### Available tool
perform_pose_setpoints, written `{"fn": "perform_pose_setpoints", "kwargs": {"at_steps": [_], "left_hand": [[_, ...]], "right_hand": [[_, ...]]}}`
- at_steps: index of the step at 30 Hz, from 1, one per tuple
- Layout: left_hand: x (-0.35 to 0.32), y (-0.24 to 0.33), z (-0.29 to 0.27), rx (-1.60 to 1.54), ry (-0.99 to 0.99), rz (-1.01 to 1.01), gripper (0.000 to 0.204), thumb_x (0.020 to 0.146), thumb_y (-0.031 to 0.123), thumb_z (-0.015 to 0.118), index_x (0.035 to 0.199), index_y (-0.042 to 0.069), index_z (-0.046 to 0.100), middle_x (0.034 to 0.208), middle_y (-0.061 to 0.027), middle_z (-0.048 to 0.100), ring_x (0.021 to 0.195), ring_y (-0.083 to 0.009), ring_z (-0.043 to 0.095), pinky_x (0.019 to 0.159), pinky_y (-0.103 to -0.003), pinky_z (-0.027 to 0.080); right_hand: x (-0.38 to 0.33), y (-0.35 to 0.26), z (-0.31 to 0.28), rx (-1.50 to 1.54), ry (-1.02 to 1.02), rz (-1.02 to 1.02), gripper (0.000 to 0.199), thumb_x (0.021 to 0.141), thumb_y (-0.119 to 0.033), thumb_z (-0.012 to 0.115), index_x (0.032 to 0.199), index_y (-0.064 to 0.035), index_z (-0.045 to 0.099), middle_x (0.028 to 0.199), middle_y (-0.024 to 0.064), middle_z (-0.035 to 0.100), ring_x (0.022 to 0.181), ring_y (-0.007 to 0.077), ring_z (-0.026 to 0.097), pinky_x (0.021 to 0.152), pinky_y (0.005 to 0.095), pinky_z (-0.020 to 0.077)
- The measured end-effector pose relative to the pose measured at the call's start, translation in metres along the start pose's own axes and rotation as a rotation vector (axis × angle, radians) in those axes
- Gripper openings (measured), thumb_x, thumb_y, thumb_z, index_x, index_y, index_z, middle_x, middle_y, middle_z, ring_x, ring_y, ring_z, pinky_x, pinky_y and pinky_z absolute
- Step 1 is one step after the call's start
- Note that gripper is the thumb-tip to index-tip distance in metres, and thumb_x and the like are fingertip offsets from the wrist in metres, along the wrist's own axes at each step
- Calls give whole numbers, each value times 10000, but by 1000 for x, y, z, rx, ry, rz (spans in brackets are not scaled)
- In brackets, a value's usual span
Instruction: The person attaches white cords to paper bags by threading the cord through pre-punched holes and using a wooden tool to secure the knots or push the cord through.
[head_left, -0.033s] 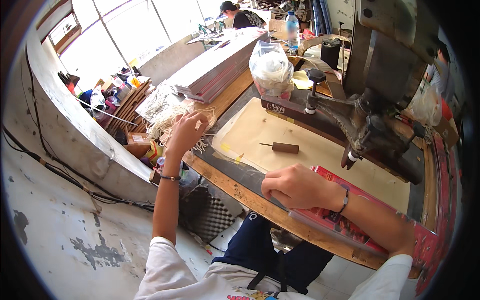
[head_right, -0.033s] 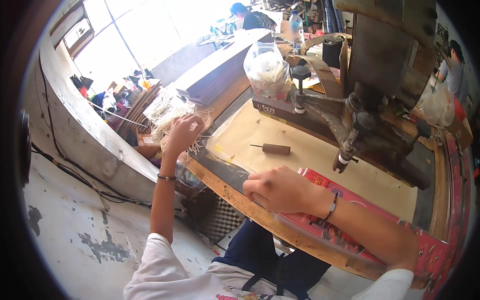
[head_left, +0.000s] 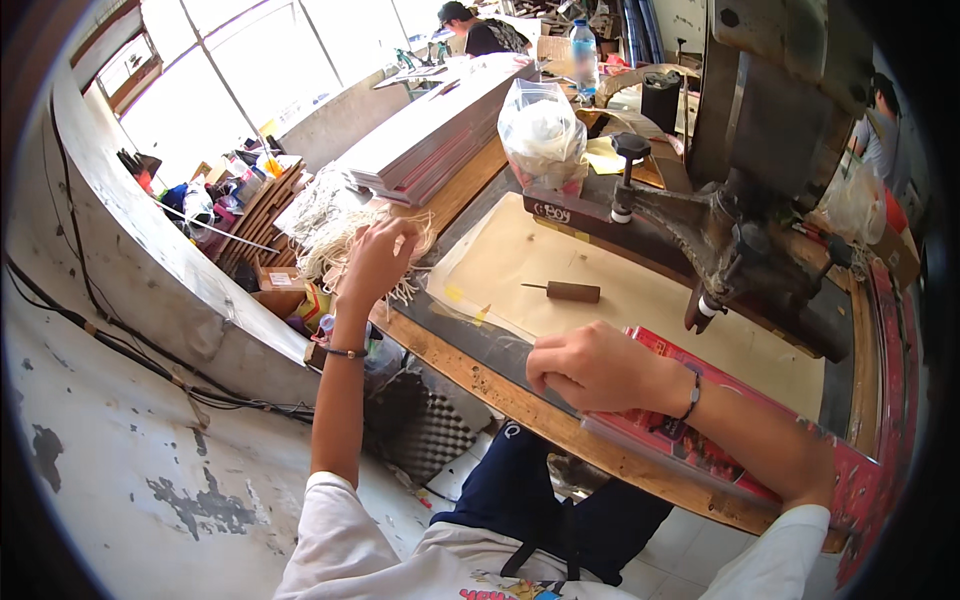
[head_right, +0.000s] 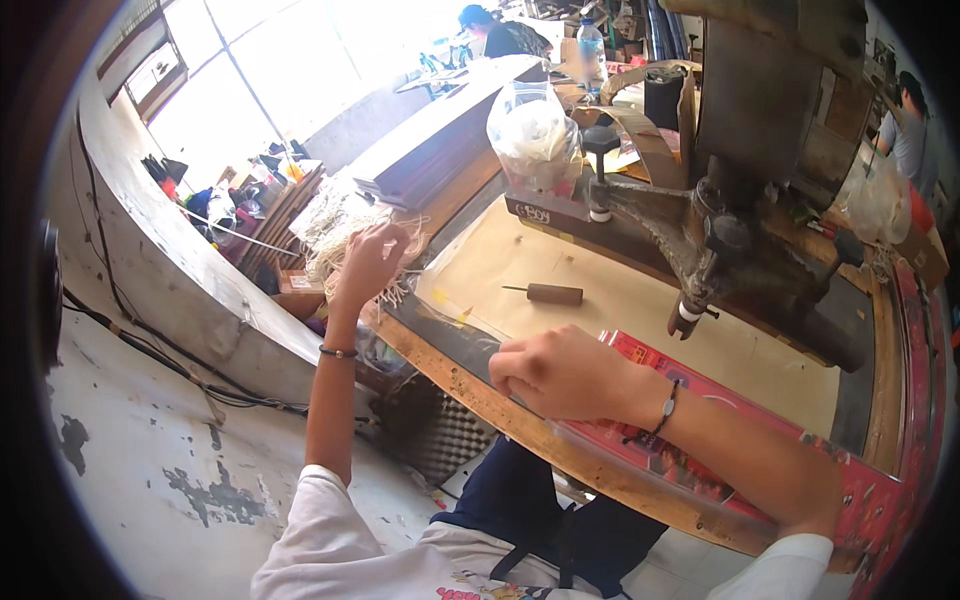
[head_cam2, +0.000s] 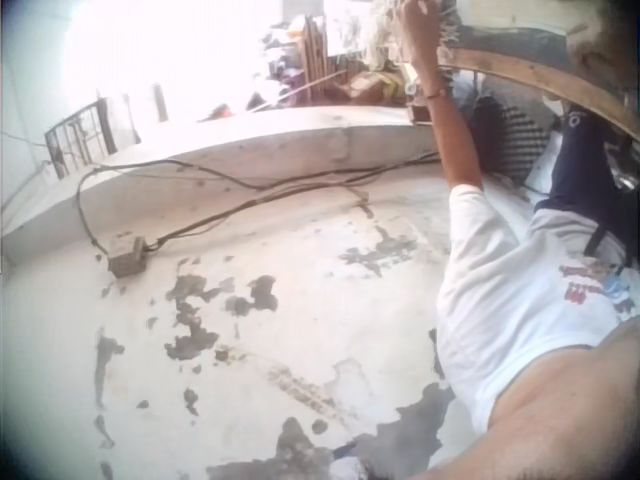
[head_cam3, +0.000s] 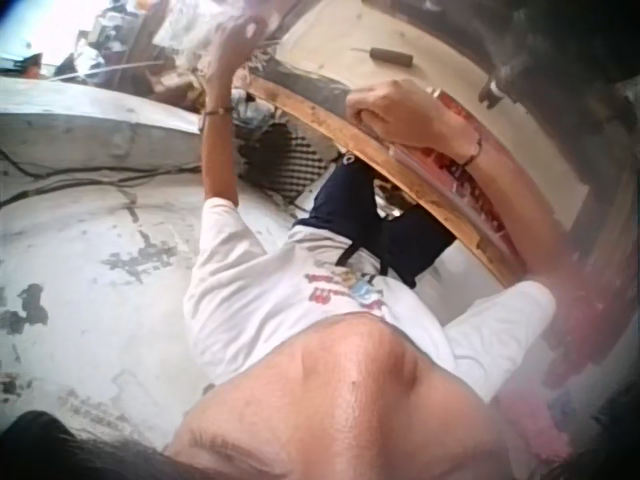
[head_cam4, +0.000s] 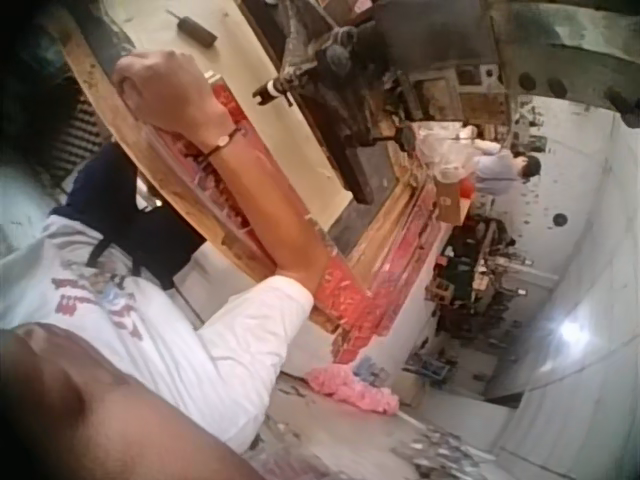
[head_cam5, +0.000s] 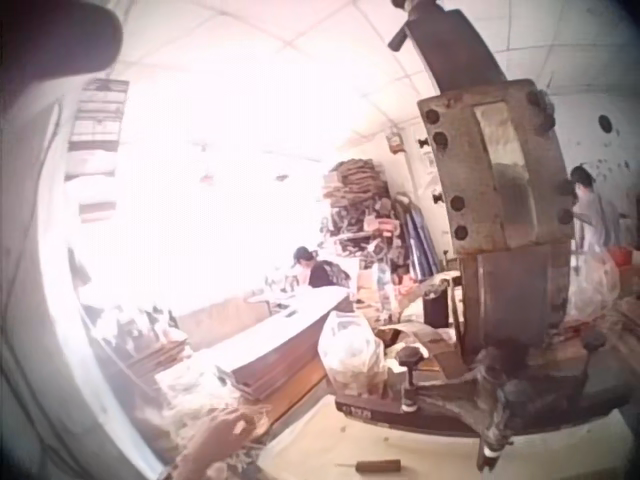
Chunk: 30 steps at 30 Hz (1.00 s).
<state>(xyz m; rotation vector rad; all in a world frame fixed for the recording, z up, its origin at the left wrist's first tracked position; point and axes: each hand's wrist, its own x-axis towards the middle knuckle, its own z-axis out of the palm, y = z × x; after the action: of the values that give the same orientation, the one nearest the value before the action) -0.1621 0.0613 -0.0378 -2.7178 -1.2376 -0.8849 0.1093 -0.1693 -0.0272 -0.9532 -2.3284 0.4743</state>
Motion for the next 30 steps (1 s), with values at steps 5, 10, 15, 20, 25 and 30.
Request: {"fn": "perform_pose_setpoints", "kwargs": {"at_steps": [5, 10, 15, 20, 25, 30], "left_hand": [[21, -9, -8, -270, 60, -82, 196, 852, 132, 679, 966, -25, 704, 879, -141, 732, 841, -204, 712, 786, -325, 543], [30, -9, -25, -250, -40, -23, 174, 874, 111, 665, 985, -21, 687, 871, -120, 728, 812, -200, 707, 788, -313, 539], [33, 43, -56, -307, 287, 85, 95, 920, 60, 628, 993, 10, 663, 901, -109, 706, 826, -184, 683, 767, -313, 526], [3, 154, -100, -465, 88, 328, 104, 866, -20, 638, 966, 8, 634, 887, -70, 646, 805, -169, 625, 752, -298, 496], [10, 151, -93, -381, -238, 321, 179, 854, 6, 650, 1031, 25, 649, 924, -88, 673, 814, -217, 624, 766, -328, 500], [2, 73, -37, -102, -459, 295, 347, 826, 234, 761, 1126, 73, 698, 1044, -97, 660, 1003, -283, 609, 900, -375, 478]], "right_hand": [[2, 7, 0, 178, 89, 56, 106, 841, -41, 519, 789, -59, 610, 766, 99, 641, 692, 299, 627, 660, 397, 505], [4, 9, -4, 340, 133, 155, 141, 856, -33, 489, 816, -37, 624, 737, 90, 629, 684, 218, 625, 664, 352, 501], [7, 17, -5, 893, 444, 368, 171, 933, -60, 485, 1077, -36, 574, 883, 14, 580, 667, 56, 491, 613, 235, 440], [1, 10, -5, 435, 558, 217, 356, 984, -280, 558, 1226, -27, 492, 1135, 94, 538, 851, 146, 531, 770, 307, 472], [4, 10, 2, 264, 575, 167, 293, 989, -228, 555, 1193, -20, 526, 1078, 121, 573, 854, 209, 568, 781, 342, 476], [9, 12, 0, 298, 539, 299, 224, 995, -167, 508, 1132, 4, 558, 1020, 155, 581, 880, 244, 595, 788, 361, 486]]}}
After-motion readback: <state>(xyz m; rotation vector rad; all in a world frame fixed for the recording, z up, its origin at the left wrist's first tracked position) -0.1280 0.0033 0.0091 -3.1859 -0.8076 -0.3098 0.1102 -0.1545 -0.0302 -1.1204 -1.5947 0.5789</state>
